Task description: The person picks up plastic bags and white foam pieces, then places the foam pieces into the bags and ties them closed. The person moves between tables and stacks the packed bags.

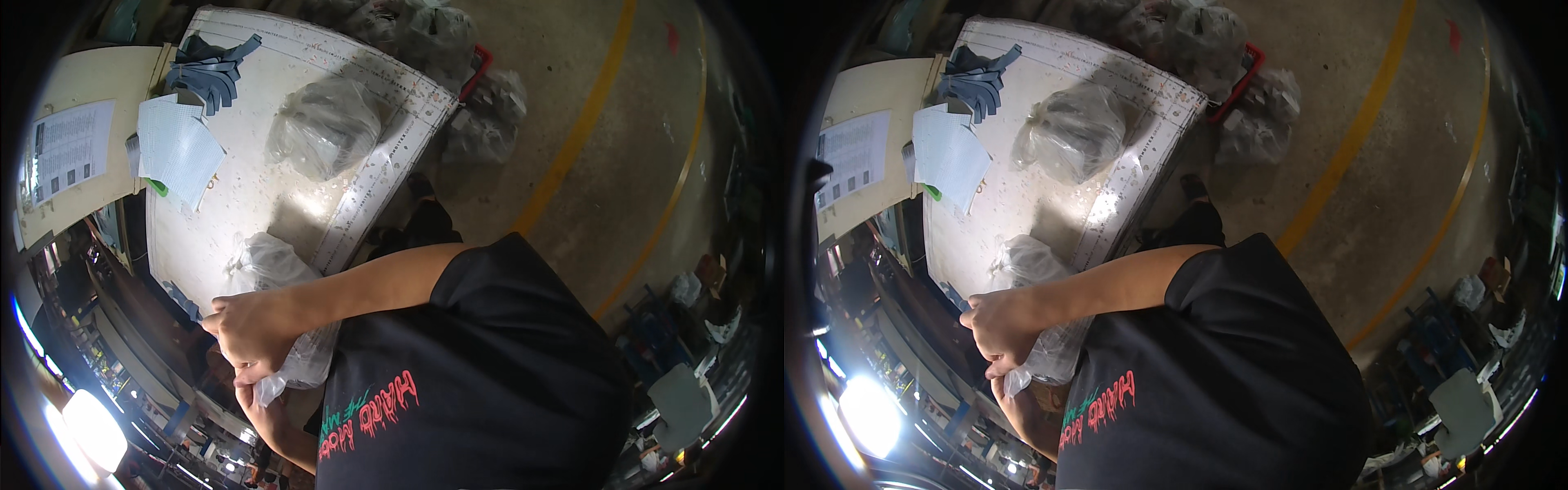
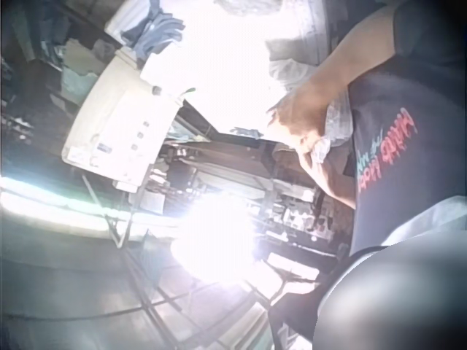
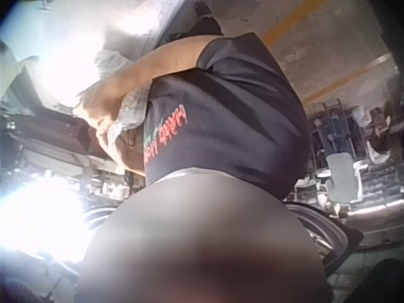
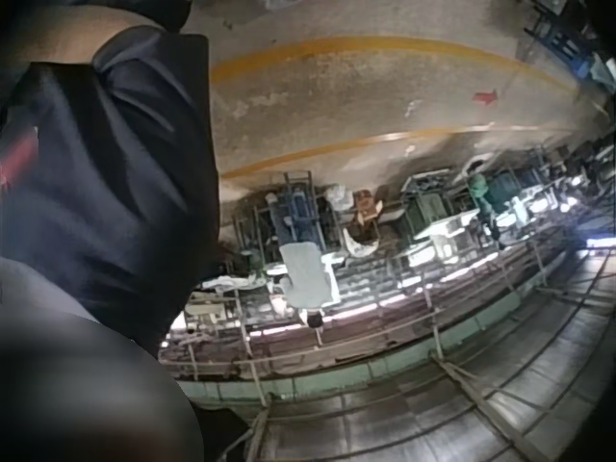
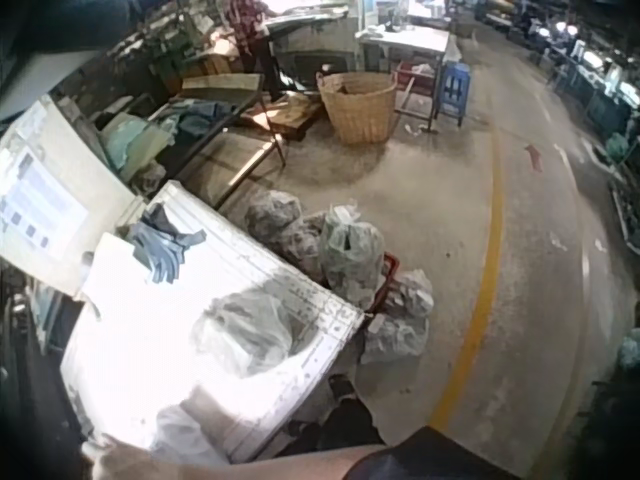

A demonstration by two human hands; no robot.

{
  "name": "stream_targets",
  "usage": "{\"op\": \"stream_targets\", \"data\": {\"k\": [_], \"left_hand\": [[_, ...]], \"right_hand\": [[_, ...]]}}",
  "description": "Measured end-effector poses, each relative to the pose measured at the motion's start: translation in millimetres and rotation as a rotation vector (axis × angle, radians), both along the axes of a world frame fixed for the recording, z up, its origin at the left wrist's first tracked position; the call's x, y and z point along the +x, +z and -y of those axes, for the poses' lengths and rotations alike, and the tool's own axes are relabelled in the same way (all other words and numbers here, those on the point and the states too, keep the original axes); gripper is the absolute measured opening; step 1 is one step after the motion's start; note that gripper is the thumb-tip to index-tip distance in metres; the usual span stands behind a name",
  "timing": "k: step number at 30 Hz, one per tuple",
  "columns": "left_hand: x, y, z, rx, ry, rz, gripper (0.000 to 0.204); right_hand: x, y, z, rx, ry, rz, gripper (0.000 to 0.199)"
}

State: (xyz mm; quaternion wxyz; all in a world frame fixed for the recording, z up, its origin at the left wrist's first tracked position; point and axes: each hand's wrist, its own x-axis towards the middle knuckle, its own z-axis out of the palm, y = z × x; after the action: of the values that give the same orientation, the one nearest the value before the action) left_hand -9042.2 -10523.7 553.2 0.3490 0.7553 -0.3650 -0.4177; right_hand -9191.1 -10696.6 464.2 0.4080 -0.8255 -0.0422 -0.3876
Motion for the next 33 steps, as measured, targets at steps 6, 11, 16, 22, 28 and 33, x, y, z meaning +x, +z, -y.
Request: {"op": "stream_targets", "data": {"k": [6,11,16,22,28,33], "left_hand": [[-9,7,10,0.142,-0.107,0.262,0.027],[-3,-2,6,0.019,-0.066,0.327,0.031],[6,-1,-3,0.106,-0.076,0.343,0.046],[37,-13,-15,0.09,-0.222,0.44,0.054],[38,-16,-27,0.07,0.0,0.318,0.049],[25,-18,-24,-0.026,0.039,0.024,0.037]], "right_hand": [[26,0,-14,0.12,-0.14,0.205,0.045],[35,3,-27,0.174,-0.355,0.346,0.041],[45,-1,-34,0.199,-0.463,0.491,0.039],[39,8,-24,0.273,-0.218,0.361,0.04],[37,14,-24,0.254,-0.16,0.338,0.038],[36,20,-23,0.253,-0.066,0.289,0.034]]}}
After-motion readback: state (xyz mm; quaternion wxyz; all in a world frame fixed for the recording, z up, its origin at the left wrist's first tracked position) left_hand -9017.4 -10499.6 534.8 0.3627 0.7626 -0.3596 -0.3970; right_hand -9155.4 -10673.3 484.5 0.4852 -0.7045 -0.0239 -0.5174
